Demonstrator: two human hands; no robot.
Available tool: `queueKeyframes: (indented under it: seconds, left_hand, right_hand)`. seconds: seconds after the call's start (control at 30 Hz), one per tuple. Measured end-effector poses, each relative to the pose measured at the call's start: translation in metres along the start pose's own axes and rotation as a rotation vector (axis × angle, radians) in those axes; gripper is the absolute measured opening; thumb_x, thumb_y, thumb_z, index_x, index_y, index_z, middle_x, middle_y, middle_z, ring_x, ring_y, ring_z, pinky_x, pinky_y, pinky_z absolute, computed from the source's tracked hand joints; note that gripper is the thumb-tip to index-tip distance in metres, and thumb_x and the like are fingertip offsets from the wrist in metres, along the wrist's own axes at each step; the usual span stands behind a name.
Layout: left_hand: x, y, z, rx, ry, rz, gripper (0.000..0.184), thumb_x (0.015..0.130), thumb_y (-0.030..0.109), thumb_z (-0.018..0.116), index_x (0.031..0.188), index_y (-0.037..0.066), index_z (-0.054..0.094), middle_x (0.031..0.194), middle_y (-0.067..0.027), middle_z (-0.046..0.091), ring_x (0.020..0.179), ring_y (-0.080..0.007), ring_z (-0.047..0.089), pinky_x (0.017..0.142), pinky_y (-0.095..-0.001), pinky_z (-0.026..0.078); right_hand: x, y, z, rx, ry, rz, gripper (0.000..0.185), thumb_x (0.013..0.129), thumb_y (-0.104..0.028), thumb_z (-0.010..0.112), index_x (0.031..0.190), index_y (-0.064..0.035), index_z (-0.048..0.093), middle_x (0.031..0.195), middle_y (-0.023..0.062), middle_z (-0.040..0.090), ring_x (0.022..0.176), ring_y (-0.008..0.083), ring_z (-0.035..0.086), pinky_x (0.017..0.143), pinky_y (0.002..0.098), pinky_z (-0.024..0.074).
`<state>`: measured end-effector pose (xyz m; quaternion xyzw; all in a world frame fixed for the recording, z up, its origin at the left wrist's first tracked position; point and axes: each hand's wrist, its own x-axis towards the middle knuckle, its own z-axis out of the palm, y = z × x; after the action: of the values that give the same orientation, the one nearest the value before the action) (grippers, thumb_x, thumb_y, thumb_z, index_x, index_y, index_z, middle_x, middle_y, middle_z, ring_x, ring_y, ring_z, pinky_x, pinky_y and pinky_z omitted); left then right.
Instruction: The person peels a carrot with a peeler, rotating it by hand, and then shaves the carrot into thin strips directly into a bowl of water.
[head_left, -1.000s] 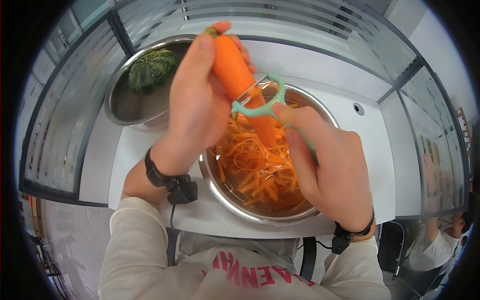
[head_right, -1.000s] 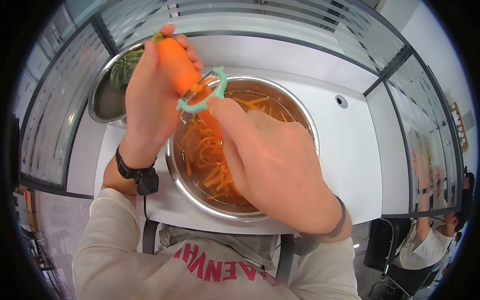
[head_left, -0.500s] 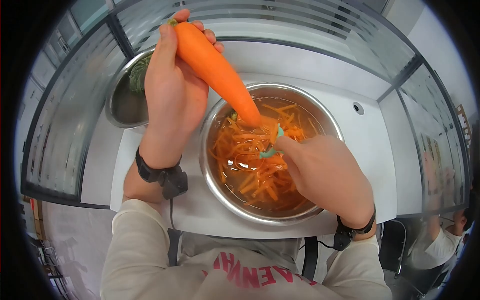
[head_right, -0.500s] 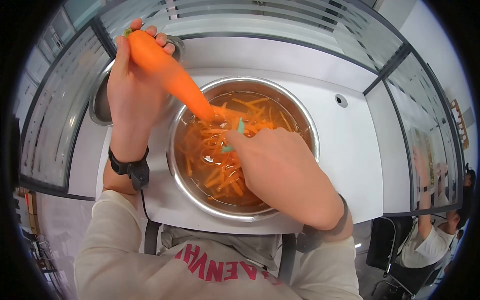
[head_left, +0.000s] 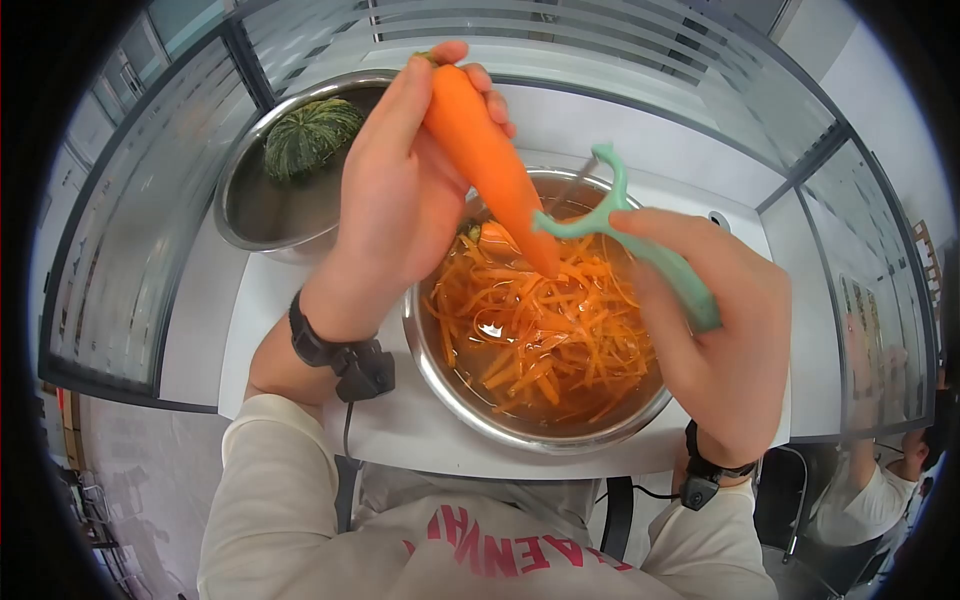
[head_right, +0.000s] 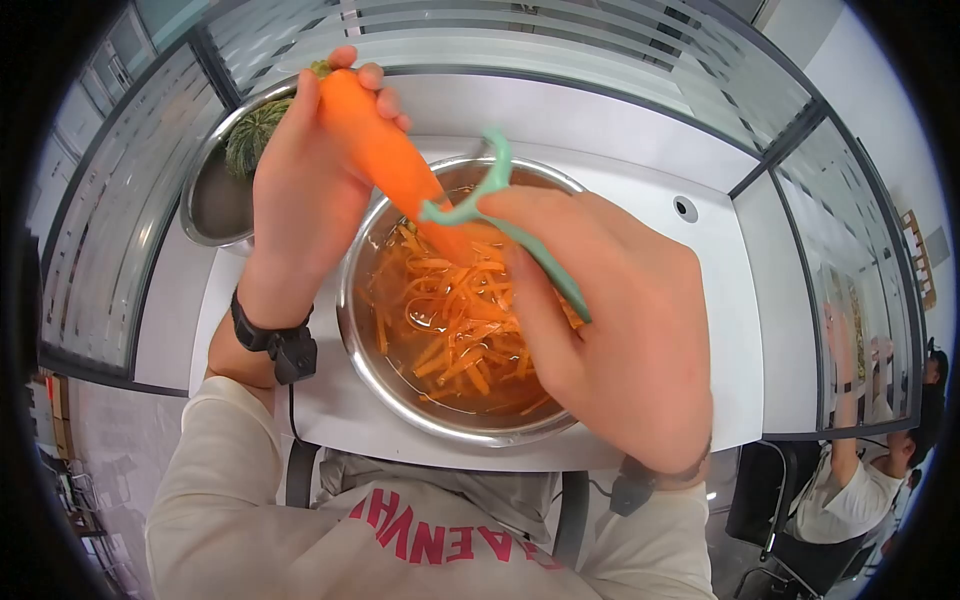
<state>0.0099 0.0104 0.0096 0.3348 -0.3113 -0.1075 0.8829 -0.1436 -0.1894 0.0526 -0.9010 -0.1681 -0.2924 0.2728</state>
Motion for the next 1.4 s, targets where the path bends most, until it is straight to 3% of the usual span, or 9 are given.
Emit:
queueKeyframes:
  seconds: [0.13,0.23,0.4,0.5,0.6,0.7,1.13,1.4]
  left_hand:
    - [-0.004,-0.007,0.006,-0.028,-0.024,-0.055,0.036,0.112,0.032,0.041,0.136,0.006,0.047,0.118,-0.0068,0.055,0.106,-0.0215,0.057,0.098,-0.0392,0.048]
    - [-0.010,-0.009,0.019,0.041,0.013,-0.054,0.038,0.114,0.033,0.037,0.137,0.005,0.050,0.115,-0.0077,0.058,0.104,-0.0203,0.060,0.093,-0.0393,0.051]
    - [-0.017,-0.010,0.028,0.111,0.036,-0.070,0.038,0.114,0.033,0.037,0.139,0.007,0.050,0.116,-0.0070,0.058,0.107,-0.0185,0.059,0.094,-0.0380,0.050]
    - [-0.017,-0.011,0.021,0.123,-0.045,-0.064,0.041,0.108,0.037,0.049,0.137,0.007,0.051,0.127,-0.0047,0.057,0.121,-0.0198,0.055,0.104,-0.0379,0.045]
    - [-0.019,-0.010,0.030,0.152,-0.006,-0.056,0.038,0.114,0.032,0.037,0.140,0.007,0.049,0.118,-0.0062,0.058,0.110,-0.0168,0.058,0.096,-0.0376,0.049]
    - [-0.019,-0.010,0.031,0.116,-0.002,-0.048,0.037,0.114,0.031,0.037,0.140,0.007,0.049,0.118,-0.0060,0.058,0.110,-0.0167,0.058,0.096,-0.0372,0.049]
    - [-0.007,-0.006,0.010,0.024,-0.053,0.088,0.032,0.113,0.030,0.038,0.130,0.005,0.049,0.114,-0.0085,0.057,0.103,-0.0212,0.059,0.095,-0.0391,0.050]
    - [0.004,0.015,-0.007,0.004,0.032,0.183,0.029,0.113,0.029,0.039,0.130,0.007,0.048,0.115,-0.0091,0.056,0.105,-0.0242,0.057,0.099,-0.0422,0.049]
  right_hand:
    - [0.002,-0.009,0.007,0.156,0.085,0.064,0.028,0.092,0.003,0.065,0.119,-0.0040,0.071,0.080,0.0051,0.069,0.063,0.0090,0.056,0.061,0.0224,0.0405]
    - [0.002,-0.007,0.012,0.194,0.086,0.068,0.028,0.094,0.001,0.065,0.121,-0.0049,0.070,0.080,0.0041,0.068,0.065,0.0066,0.054,0.061,0.0207,0.0387]
    - [0.005,-0.001,0.021,0.109,0.156,-0.081,0.027,0.096,0.000,0.064,0.121,-0.0040,0.070,0.088,0.0066,0.071,0.066,0.0092,0.058,0.063,0.0220,0.0427]
    - [0.005,0.000,0.023,0.090,0.174,-0.116,0.026,0.096,0.000,0.064,0.122,-0.0039,0.070,0.093,0.0083,0.073,0.068,0.0115,0.062,0.065,0.0235,0.0462]
    - [0.005,0.001,0.026,0.083,0.174,-0.139,0.027,0.096,0.002,0.064,0.122,-0.0037,0.071,0.095,0.0096,0.074,0.070,0.0136,0.065,0.066,0.0249,0.0487]
    - [0.005,-0.002,0.026,0.064,0.135,-0.103,0.029,0.095,0.005,0.064,0.121,-0.0036,0.072,0.095,0.0107,0.075,0.071,0.0157,0.066,0.067,0.0262,0.0502]
    - [0.000,-0.002,0.022,-0.014,-0.011,-0.096,0.032,0.089,0.011,0.066,0.116,-0.0039,0.072,0.088,0.0147,0.071,0.069,0.0266,0.069,0.063,0.0305,0.0521]
    - [-0.003,-0.003,0.021,-0.176,-0.236,-0.005,0.022,0.087,0.001,0.069,0.106,-0.0089,0.073,0.072,0.0095,0.062,0.060,0.0308,0.061,0.054,0.0379,0.0453]
